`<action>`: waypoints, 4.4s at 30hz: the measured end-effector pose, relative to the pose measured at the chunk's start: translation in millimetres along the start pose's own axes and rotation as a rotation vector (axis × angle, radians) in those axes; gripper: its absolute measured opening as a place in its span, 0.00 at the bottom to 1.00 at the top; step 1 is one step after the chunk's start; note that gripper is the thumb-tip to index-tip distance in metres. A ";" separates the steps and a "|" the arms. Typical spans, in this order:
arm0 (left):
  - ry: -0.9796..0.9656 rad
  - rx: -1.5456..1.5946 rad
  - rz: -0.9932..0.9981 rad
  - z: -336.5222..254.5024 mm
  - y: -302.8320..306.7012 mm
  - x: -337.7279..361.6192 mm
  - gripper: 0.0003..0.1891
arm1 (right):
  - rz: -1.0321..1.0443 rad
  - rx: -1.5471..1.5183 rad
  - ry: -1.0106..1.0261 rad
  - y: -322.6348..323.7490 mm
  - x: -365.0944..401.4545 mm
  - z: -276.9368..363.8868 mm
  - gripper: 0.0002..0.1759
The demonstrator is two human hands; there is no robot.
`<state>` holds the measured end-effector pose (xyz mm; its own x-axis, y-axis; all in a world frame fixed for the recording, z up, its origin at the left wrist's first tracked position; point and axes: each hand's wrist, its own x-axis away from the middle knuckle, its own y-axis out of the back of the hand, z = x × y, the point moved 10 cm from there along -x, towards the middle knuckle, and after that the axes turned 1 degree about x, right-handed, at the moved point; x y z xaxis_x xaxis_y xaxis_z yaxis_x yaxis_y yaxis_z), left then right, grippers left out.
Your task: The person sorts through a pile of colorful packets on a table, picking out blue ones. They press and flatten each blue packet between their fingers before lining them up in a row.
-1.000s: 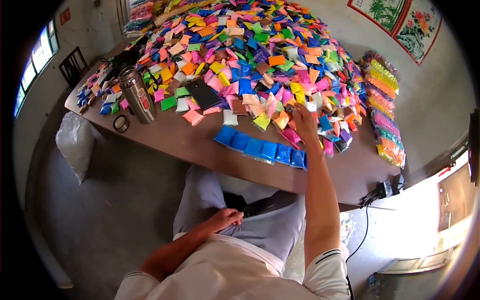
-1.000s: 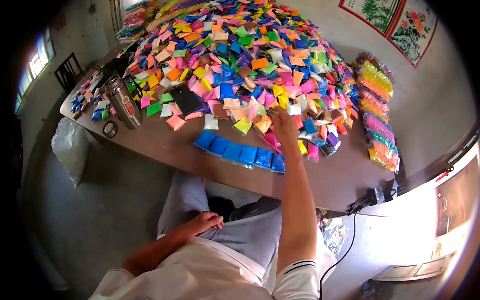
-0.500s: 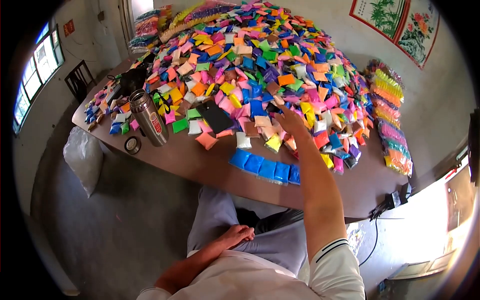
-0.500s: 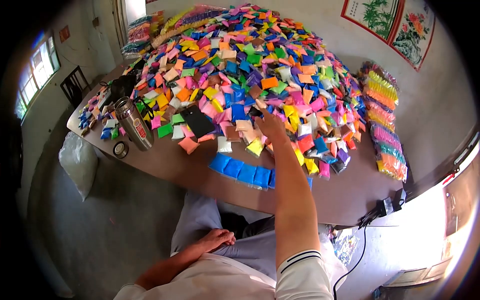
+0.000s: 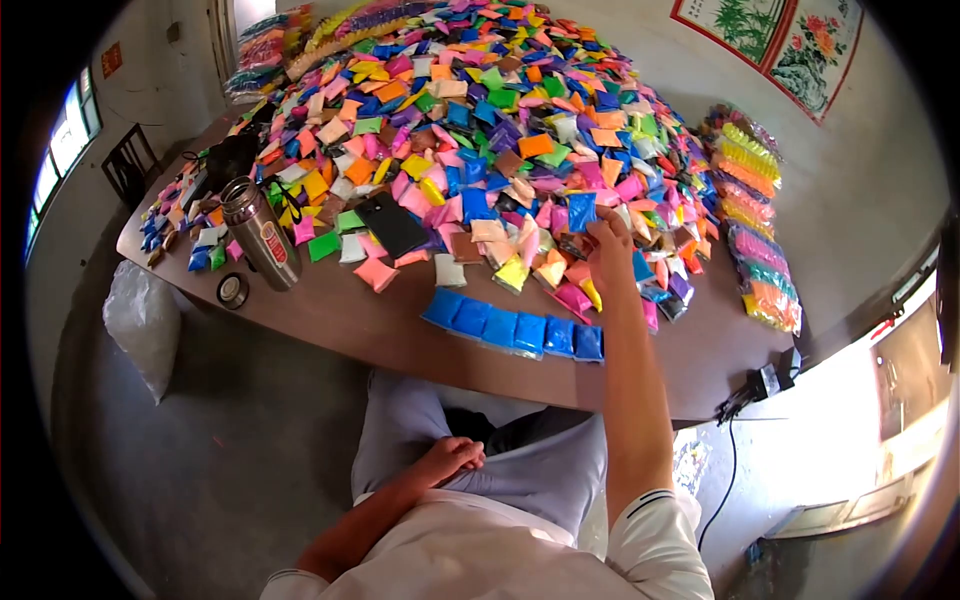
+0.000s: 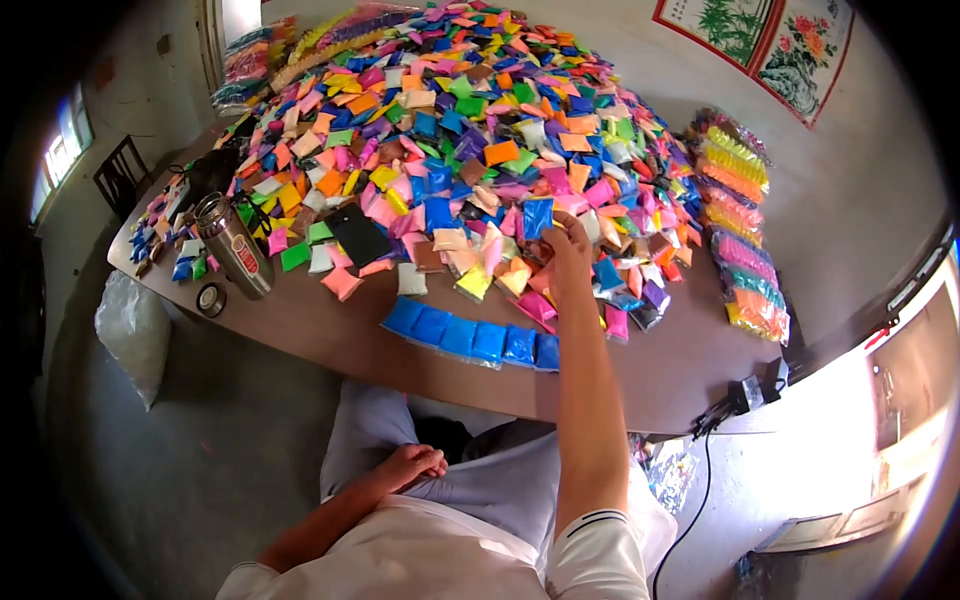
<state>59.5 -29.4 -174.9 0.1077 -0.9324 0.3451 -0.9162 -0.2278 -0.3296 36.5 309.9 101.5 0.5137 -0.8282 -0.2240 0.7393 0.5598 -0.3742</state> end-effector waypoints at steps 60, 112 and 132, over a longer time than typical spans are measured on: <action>-0.054 -0.442 0.041 -11.3 -23.0 10.3 0.18 | 0.347 0.014 -0.591 -1.5 322.1 -181.6 0.08; -0.023 -0.197 -0.062 -13.7 -8.4 15.2 0.27 | 0.235 0.028 -0.762 16.8 324.3 -200.4 0.09; -0.060 -0.387 0.011 -3.6 -13.8 8.4 0.24 | 0.228 0.055 -0.569 17.6 315.8 -197.0 0.07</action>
<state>71.6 -33.1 -164.3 0.1084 -0.9515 0.2879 -0.9941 -0.1052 0.0267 126.0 53.0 -153.1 0.8023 -0.5517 0.2279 0.5968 0.7345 -0.3230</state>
